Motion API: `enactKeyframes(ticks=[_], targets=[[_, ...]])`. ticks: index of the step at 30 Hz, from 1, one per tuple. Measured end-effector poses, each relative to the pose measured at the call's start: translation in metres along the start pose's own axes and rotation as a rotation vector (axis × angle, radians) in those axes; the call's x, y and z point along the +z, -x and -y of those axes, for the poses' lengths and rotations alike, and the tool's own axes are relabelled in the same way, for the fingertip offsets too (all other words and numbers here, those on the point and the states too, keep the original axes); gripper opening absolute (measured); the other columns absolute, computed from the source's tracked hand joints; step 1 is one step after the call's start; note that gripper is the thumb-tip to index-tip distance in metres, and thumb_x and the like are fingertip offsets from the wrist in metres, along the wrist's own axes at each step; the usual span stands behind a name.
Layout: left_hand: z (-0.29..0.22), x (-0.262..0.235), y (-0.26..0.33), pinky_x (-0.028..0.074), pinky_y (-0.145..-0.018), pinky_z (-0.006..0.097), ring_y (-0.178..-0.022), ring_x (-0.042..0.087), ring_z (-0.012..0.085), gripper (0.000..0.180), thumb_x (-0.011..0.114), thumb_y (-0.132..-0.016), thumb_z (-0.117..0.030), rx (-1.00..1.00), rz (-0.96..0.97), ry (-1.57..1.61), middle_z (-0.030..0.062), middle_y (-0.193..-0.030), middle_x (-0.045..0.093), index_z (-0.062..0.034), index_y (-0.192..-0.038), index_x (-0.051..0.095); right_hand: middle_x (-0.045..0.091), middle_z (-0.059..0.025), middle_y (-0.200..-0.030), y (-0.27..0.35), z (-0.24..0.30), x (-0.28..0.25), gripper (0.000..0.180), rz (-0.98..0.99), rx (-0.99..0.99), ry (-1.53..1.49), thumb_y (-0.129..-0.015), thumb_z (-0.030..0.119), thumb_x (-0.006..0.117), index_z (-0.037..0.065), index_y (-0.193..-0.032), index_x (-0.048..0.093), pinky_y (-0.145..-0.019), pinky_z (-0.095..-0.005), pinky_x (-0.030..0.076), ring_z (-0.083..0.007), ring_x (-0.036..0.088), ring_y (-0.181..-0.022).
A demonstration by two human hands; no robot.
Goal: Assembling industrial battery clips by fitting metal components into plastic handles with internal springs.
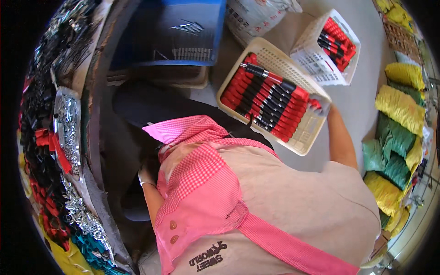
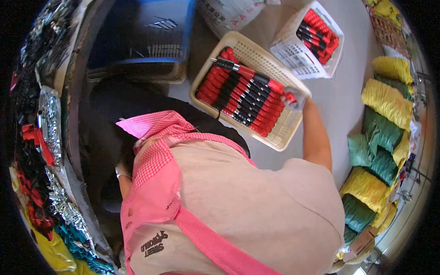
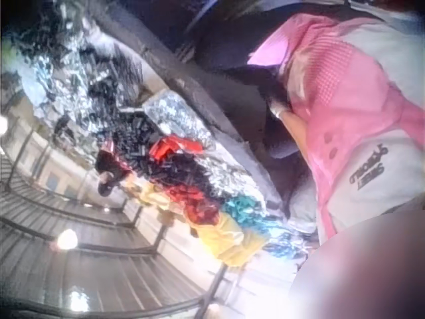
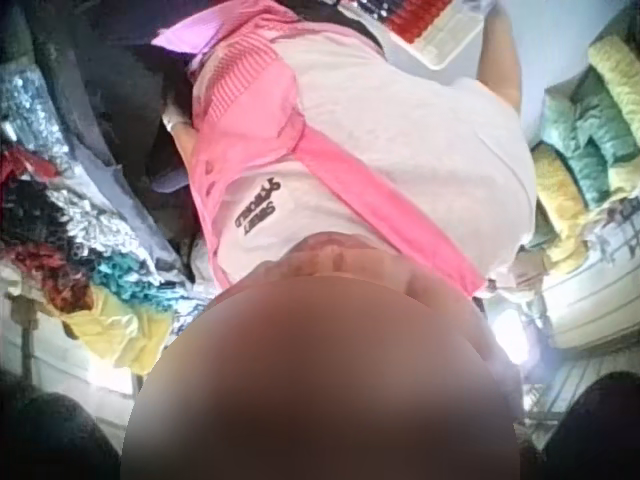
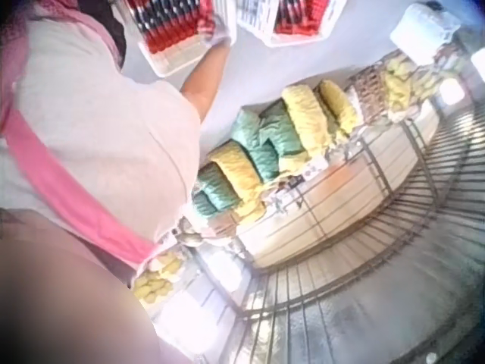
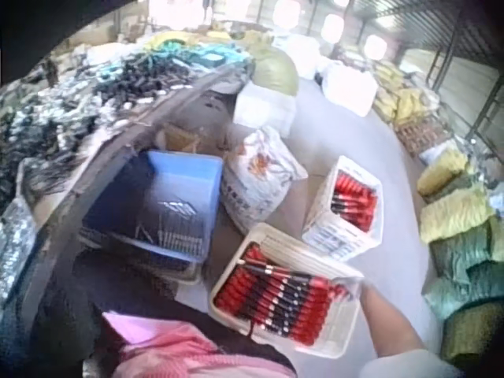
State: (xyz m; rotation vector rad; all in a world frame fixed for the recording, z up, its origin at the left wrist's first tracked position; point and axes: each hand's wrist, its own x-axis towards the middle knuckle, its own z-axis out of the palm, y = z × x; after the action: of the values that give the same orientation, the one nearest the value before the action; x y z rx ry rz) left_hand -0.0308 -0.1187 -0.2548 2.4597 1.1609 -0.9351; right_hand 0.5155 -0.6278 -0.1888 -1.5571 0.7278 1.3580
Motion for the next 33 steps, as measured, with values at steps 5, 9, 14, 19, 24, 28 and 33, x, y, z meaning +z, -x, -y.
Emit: enactKeyframes(ticks=[5, 9, 14, 19, 24, 28, 33], targets=[[0.053, 0.047, -0.016, 0.043, -0.093, 0.045, -0.110, 0.052, 0.0389, 0.036, 0.049, -0.088, -0.029, 0.077, -0.133, -0.013, 0.0228, -0.121, 0.054, -0.0168, -0.122, 0.053, 0.054, -0.0054, -0.066, -0.103, -0.131, -0.033, 0.025, 0.116, 0.417, -0.345, -0.077, 0.029, 0.062, 0.010, -0.078, 0.046, -0.028, -0.0152, 0.024, -0.0081, 0.042, -0.040], [0.081, 0.051, -0.010, 0.041, -0.095, 0.040, -0.108, 0.053, 0.0385, 0.045, 0.051, -0.087, -0.032, -0.040, -0.119, 0.006, 0.0237, -0.121, 0.055, -0.0119, -0.128, 0.050, 0.056, -0.0078, -0.068, -0.131, -0.184, 0.014, 0.027, -0.212, 0.460, 0.291, -0.083, 0.034, 0.057, 0.010, -0.073, 0.049, -0.031, -0.0227, 0.032, -0.0132, 0.043, -0.038], [0.020, 0.023, -0.003, 0.041, -0.092, 0.037, -0.108, 0.054, 0.0327, 0.051, 0.055, -0.087, -0.035, -0.274, -0.199, 0.872, 0.0221, -0.120, 0.057, -0.0015, -0.124, 0.052, 0.059, -0.0107, -0.121, -0.211, -0.235, -0.044, 0.040, -0.235, 0.348, 1.157, -0.087, 0.034, 0.052, 0.011, -0.119, 0.061, -0.099, -0.0367, 0.039, -0.0226, 0.057, -0.110], [-0.020, -0.017, 0.027, 0.042, -0.093, 0.038, -0.113, 0.053, 0.0351, 0.053, 0.053, -0.086, -0.042, -0.309, -0.210, 0.563, 0.0228, -0.121, 0.056, -0.0015, -0.121, 0.055, 0.060, -0.0096, -0.117, -0.205, -0.233, -0.040, 0.030, 0.326, 0.193, 1.715, -0.085, 0.021, 0.048, 0.010, -0.108, 0.065, -0.090, -0.0376, 0.045, -0.0237, 0.059, -0.105], [-0.016, -0.012, 0.043, 0.041, -0.096, 0.041, -0.114, 0.052, 0.0357, 0.050, 0.049, -0.086, -0.041, -0.256, -0.201, 0.626, 0.0200, -0.121, 0.057, -0.0070, -0.121, 0.056, 0.068, -0.0157, -0.091, -0.169, -0.133, 0.069, 0.035, 0.162, 0.039, 1.785, -0.089, 0.030, 0.049, 0.001, -0.095, 0.067, -0.078, -0.0440, 0.051, -0.0302, 0.066, -0.083], [-0.030, -0.037, 0.052, 0.049, -0.081, 0.034, -0.094, 0.064, 0.0256, 0.041, 0.051, -0.087, -0.033, -0.137, -0.363, 0.919, 0.0152, -0.105, 0.065, -0.0051, -0.117, 0.058, 0.066, -0.0089, -0.081, -0.025, 0.017, 0.217, 0.029, 0.408, -0.309, 1.444, -0.093, 0.029, 0.051, 0.004, -0.092, 0.066, -0.060, -0.0321, 0.051, -0.0171, 0.063, -0.069], [-0.042, -0.099, 0.079, 0.048, -0.078, 0.030, -0.088, 0.063, 0.0177, 0.033, 0.051, -0.090, -0.023, 0.097, -0.460, 1.335, 0.0103, -0.093, 0.066, 0.0002, -0.114, 0.054, 0.058, -0.0021, -0.077, 0.106, 0.099, 0.430, 0.016, 0.758, -1.141, 1.198, -0.091, 0.016, 0.052, 0.001, -0.093, 0.059, -0.057, -0.0241, 0.045, -0.0089, 0.054, -0.063]])
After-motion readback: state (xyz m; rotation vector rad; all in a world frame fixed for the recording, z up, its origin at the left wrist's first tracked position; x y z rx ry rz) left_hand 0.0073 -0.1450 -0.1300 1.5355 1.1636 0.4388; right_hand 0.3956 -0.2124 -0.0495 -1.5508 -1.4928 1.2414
